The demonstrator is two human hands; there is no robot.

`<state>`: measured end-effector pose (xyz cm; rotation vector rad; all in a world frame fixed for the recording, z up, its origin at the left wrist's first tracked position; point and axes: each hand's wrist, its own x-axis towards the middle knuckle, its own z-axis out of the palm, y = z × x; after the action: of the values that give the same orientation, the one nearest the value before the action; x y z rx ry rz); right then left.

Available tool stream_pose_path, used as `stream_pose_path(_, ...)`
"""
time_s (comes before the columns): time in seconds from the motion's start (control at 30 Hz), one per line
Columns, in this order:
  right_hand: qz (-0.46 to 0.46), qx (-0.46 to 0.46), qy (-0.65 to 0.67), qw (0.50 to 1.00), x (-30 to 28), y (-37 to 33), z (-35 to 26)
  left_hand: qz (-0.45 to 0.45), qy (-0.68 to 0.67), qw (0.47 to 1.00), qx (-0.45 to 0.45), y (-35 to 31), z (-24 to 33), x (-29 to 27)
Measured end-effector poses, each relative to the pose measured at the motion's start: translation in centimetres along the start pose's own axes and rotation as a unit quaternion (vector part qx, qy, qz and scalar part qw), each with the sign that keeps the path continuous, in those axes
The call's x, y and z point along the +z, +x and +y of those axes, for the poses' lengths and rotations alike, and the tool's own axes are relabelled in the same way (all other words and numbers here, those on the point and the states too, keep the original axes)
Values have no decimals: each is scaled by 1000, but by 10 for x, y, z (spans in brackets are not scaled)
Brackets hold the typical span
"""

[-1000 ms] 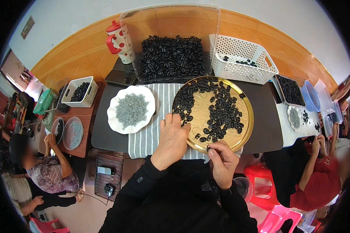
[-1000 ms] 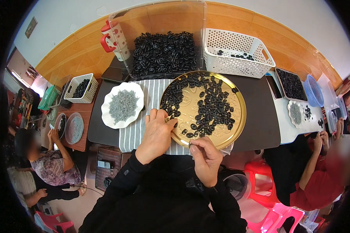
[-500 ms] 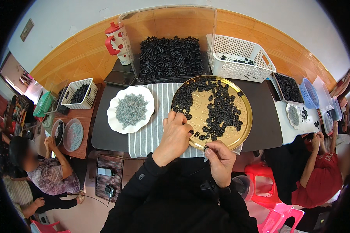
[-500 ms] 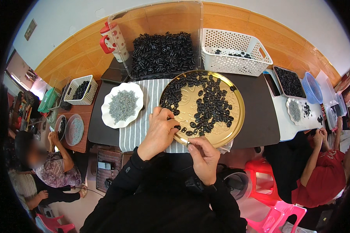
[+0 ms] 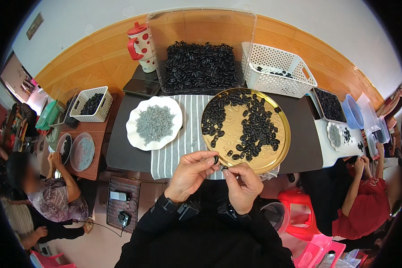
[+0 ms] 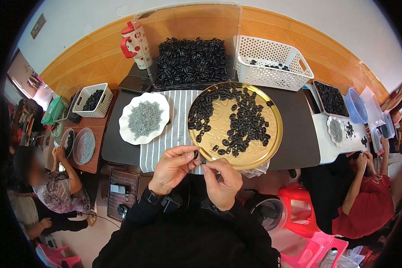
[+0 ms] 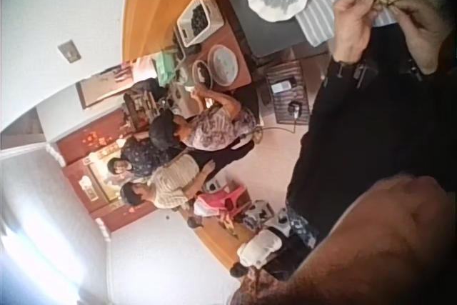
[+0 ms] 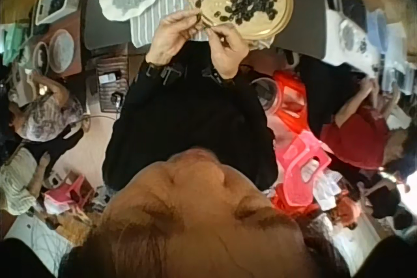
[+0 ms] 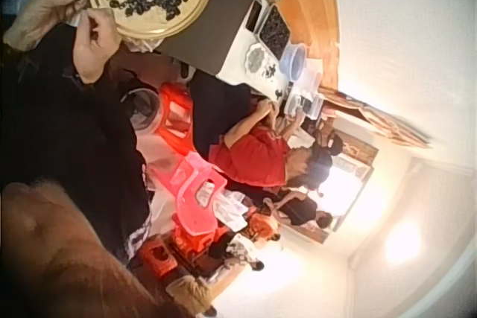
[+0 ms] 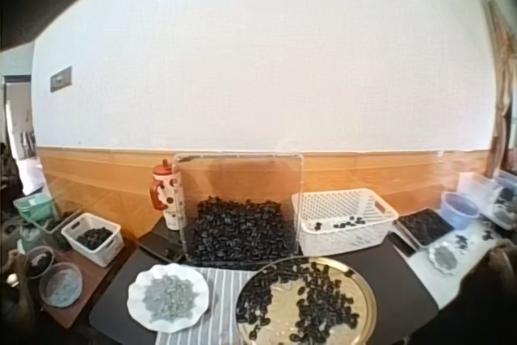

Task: The person picks up a black plastic toggle and a metal spring by hand, inserts the spring into the toggle, and places the assembled unit into a white basket. This process is repeated with additional toggles and springs taken from a tray and a plate.

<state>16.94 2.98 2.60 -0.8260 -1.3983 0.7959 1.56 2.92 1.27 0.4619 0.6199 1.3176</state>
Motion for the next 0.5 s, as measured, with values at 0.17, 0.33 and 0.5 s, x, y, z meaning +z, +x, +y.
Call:
stream_pose_path(0.17, -6, -12, -7, 1000, 9, 1, 1, -14, -33, 999, -10, -5, -1, -6)
stream_pose_path(0.33, -10, -9, -33, 999, 11, 0, 1, -15, -40, 999, -7, -7, -1, -8)
stream_pose_path(0.5, -17, -8, -33, 999, 11, -1, 0, -6, -27, 1000, -3, -8, -2, -6)
